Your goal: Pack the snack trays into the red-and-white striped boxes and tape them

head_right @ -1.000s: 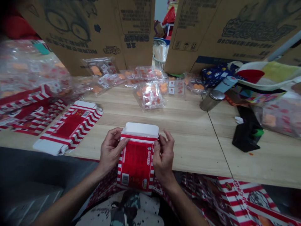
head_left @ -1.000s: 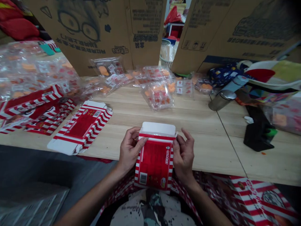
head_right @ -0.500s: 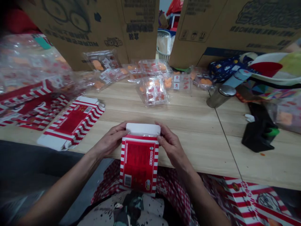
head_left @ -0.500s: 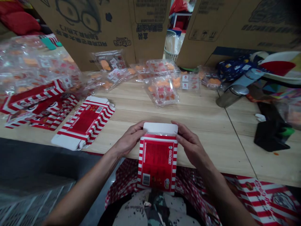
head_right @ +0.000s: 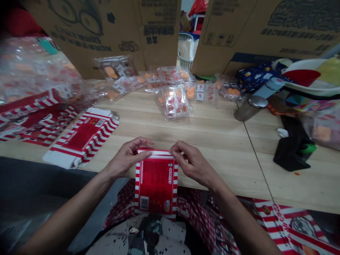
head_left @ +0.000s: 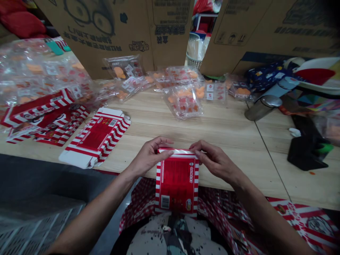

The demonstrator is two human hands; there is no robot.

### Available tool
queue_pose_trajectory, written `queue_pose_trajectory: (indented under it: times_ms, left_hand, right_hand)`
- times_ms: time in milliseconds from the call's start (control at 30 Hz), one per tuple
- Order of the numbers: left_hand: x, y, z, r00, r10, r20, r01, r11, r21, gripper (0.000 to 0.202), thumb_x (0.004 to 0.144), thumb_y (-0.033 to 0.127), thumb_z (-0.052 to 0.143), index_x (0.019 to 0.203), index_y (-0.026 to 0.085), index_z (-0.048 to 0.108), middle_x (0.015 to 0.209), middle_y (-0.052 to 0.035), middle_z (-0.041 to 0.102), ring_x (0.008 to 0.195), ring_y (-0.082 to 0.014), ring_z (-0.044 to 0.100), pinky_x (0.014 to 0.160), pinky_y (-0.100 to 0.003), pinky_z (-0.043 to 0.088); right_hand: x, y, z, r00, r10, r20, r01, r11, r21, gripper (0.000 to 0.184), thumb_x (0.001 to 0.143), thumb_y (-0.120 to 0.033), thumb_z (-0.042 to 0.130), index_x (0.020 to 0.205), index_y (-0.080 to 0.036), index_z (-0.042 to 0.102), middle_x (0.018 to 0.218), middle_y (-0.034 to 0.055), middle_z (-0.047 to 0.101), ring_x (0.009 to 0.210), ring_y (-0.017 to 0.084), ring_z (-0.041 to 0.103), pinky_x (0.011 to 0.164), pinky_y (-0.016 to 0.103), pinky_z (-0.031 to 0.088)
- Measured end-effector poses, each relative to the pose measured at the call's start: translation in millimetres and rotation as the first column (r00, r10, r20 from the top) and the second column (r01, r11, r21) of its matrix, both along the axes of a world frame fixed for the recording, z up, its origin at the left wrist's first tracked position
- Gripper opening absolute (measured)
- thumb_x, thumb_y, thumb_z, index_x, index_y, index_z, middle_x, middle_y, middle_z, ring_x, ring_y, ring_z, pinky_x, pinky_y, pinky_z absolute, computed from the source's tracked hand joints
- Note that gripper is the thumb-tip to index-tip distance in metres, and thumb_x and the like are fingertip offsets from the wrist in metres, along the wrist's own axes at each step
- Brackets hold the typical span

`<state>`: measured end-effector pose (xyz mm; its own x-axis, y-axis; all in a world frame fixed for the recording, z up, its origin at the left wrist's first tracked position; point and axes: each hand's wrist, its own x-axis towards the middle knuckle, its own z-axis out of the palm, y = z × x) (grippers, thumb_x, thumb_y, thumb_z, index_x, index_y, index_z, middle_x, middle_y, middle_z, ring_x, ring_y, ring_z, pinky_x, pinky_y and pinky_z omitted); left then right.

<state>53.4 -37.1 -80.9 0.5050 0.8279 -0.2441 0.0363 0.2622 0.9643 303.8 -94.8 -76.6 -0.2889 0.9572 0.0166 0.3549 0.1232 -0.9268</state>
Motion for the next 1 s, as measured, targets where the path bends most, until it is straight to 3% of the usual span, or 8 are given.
queue_pose_trajectory:
  times_ms: [100,367,433,533,633,767,900,1000]
  left_hand:
    - [4,-1,5.7,1.0,-0.024,-0.006,0.024,1.0,0.013,0.046,0.082,0.034,0.078,0.122,0.019,0.064,0.096,-0.0031,0.073,0.075,-0.0119,0.065,0.067,-0.022,0.049]
    - [7,-5,14.1,0.999,0.011,-0.039,-0.008,0.996,0.086,0.033,0.089,0.043,0.069,0.108,0.017,0.076,0.095,-0.0048,0.077,0.08,-0.0149,0.068,0.071,-0.025,0.054]
    - [6,-5,13.4,0.999,-0.027,-0.036,0.03,0.996,0.081,0.034,0.09,0.044,0.068,0.112,0.019,0.075,0.098,-0.0053,0.078,0.082,-0.0155,0.069,0.073,-0.026,0.054]
    - [-1,-4,6.6,0.995,-0.085,-0.051,0.091,0.988,0.125,0.032,0.092,0.044,0.065,0.111,0.021,0.076,0.101,-0.0058,0.078,0.086,-0.016,0.07,0.077,-0.027,0.055]
    - [-9,-5,-6.0,0.993,-0.075,-0.094,0.094,0.972,0.216,0.03,0.093,0.043,0.063,0.104,0.02,0.078,0.101,-0.0066,0.078,0.091,-0.0175,0.07,0.081,-0.028,0.054]
    - [-13,-10,-21.2,0.996,-0.039,-0.077,0.06,0.952,0.302,0.028,0.091,0.043,0.065,0.098,0.019,0.079,0.095,-0.0073,0.077,0.088,-0.0179,0.069,0.08,-0.028,0.052]
    - [-9,-11,-23.8,0.999,-0.021,-0.047,0.035,0.954,0.296,0.023,0.088,0.039,0.07,0.093,0.018,0.077,0.093,-0.0074,0.077,0.087,-0.0169,0.069,0.08,-0.028,0.052]
    - [-4,-6,-14.0,0.999,-0.031,-0.007,0.032,0.972,0.233,0.022,0.078,0.037,0.081,0.085,0.017,0.075,0.096,-0.0074,0.077,0.088,-0.0175,0.071,0.081,-0.028,0.055]
  right_hand:
    - [-3,8,6.4,0.995,-0.01,-0.095,-0.005,0.987,-0.162,0.024,0.093,-0.041,0.06,0.101,-0.018,0.059,0.091,0.0045,0.064,0.074,0.015,0.055,0.062,0.026,0.046]
    - [2,24,32.1,0.988,0.002,-0.154,-0.069,0.9,-0.43,0.025,0.079,-0.04,0.069,0.084,-0.016,0.064,0.069,0.0005,0.062,0.06,0.013,0.054,0.053,0.024,0.046]
    - [1,25,35.6,0.996,0.026,-0.091,-0.059,0.921,-0.385,0.019,0.08,-0.036,0.066,0.08,-0.017,0.064,0.065,-0.0001,0.061,0.057,0.012,0.053,0.05,0.023,0.044]
    - [-4,19,37.2,0.993,0.053,0.107,-0.034,0.983,-0.18,0.013,0.084,-0.025,0.058,0.076,-0.018,0.066,0.062,-0.0007,0.06,0.056,0.011,0.05,0.05,0.023,0.038]
    - [-7,6,36.2,0.963,0.095,0.252,-0.101,0.995,0.01,0.019,0.091,-0.02,0.053,0.09,-0.02,0.071,0.078,0.002,0.069,0.067,0.014,0.058,0.06,0.026,0.042]
    - [-10,-12,33.2,0.953,0.126,0.275,-0.16,0.981,0.106,0.033,0.096,-0.017,0.05,0.124,-0.026,0.066,0.105,0.0064,0.069,0.092,0.019,0.065,0.079,0.032,0.049]
    - [-12,-18,26.7,0.947,0.108,0.303,-0.146,0.984,0.107,0.041,0.096,-0.011,0.047,0.127,-0.028,0.067,0.102,0.0083,0.067,0.089,0.021,0.063,0.078,0.036,0.051]
    - [-11,-18,19.3,0.978,0.074,0.197,-0.108,0.979,0.171,0.044,0.094,-0.007,0.047,0.125,-0.028,0.069,0.105,0.0078,0.068,0.091,0.02,0.064,0.078,0.035,0.051]
